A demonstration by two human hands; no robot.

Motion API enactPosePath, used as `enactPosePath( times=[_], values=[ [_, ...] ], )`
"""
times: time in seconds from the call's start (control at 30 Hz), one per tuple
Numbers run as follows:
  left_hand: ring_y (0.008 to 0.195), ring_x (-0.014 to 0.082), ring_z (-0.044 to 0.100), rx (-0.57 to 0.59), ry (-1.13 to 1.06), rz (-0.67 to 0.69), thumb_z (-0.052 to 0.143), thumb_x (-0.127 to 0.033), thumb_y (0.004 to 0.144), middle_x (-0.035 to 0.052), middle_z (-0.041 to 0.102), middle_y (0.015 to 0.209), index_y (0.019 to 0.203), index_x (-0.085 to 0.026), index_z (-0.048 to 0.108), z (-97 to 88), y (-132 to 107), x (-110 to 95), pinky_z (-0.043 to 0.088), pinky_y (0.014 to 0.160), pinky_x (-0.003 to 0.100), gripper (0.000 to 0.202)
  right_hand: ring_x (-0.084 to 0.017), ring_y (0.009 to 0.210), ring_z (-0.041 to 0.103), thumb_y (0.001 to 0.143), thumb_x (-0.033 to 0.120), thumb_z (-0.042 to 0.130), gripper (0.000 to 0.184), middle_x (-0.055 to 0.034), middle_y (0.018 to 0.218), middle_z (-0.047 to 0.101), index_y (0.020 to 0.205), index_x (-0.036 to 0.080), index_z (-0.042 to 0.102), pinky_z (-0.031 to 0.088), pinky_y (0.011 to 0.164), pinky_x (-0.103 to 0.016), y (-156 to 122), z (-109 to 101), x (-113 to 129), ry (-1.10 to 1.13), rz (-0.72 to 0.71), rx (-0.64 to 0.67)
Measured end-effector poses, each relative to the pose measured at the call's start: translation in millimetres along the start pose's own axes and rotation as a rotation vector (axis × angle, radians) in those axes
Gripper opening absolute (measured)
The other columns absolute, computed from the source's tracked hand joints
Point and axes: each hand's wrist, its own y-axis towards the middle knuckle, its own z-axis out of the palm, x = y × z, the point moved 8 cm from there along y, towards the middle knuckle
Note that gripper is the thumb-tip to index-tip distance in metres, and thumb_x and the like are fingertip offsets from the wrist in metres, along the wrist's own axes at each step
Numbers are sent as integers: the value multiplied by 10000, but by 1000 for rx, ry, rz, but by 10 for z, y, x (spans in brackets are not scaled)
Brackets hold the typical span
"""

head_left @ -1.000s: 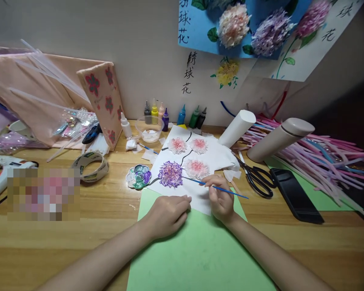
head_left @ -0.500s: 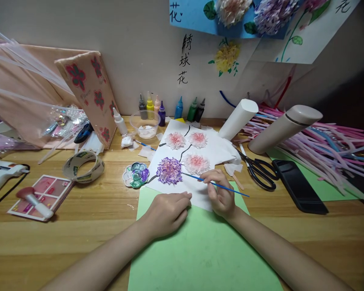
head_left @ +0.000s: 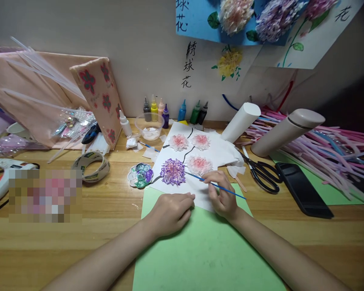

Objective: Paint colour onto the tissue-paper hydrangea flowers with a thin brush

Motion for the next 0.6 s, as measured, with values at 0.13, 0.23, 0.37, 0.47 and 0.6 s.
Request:
enactPosePath(
  times=[0.13, 0.23, 0.37, 0.47, 0.6],
  values=[
    [952, 193, 706, 13, 6, 48, 402, -138, 893, 62, 711, 1129, 954, -171, 603, 3, -6, -40, 557, 764, 288, 213, -210, 774, 605, 840, 88, 432, 221, -41, 835, 639, 968, 239, 530, 483, 679, -367, -8, 9, 53, -1, -65, 13],
    [991, 193, 695, 28, 1, 101, 408, -135, 878, 55, 712, 1130, 953, -173, 596, 13, -12, -80, 557, 768, 278, 206, -213, 764, 606, 831, 86, 437, 236, -43, 832, 644, 980, 244, 530, 487, 669, -370, -20, 12, 75, -9, -92, 23],
    [987, 191, 693, 37, -1, 114, 413, -125, 863, 52, 719, 1096, 941, -175, 588, 20, -10, -87, 555, 769, 276, 198, -216, 752, 617, 812, 87, 441, 256, -44, 823, 661, 991, 247, 530, 493, 649, -366, -16, 18, 154, 9, -161, 42],
    [935, 184, 700, 46, 8, 103, 415, -120, 858, 56, 725, 1054, 934, -174, 586, 26, -7, -83, 548, 755, 267, 194, -214, 750, 620, 802, 74, 447, 269, -40, 807, 664, 991, 249, 527, 500, 643, -355, -8, 42, 194, 7, -184, 82],
    [910, 185, 701, 47, 16, 95, 411, -121, 859, 54, 726, 1032, 924, -175, 583, 28, -6, -82, 543, 735, 266, 191, -222, 758, 628, 798, 78, 447, 284, -39, 821, 671, 1003, 258, 528, 502, 654, -366, -6, 36, 211, 5, -185, 86]
  ],
)
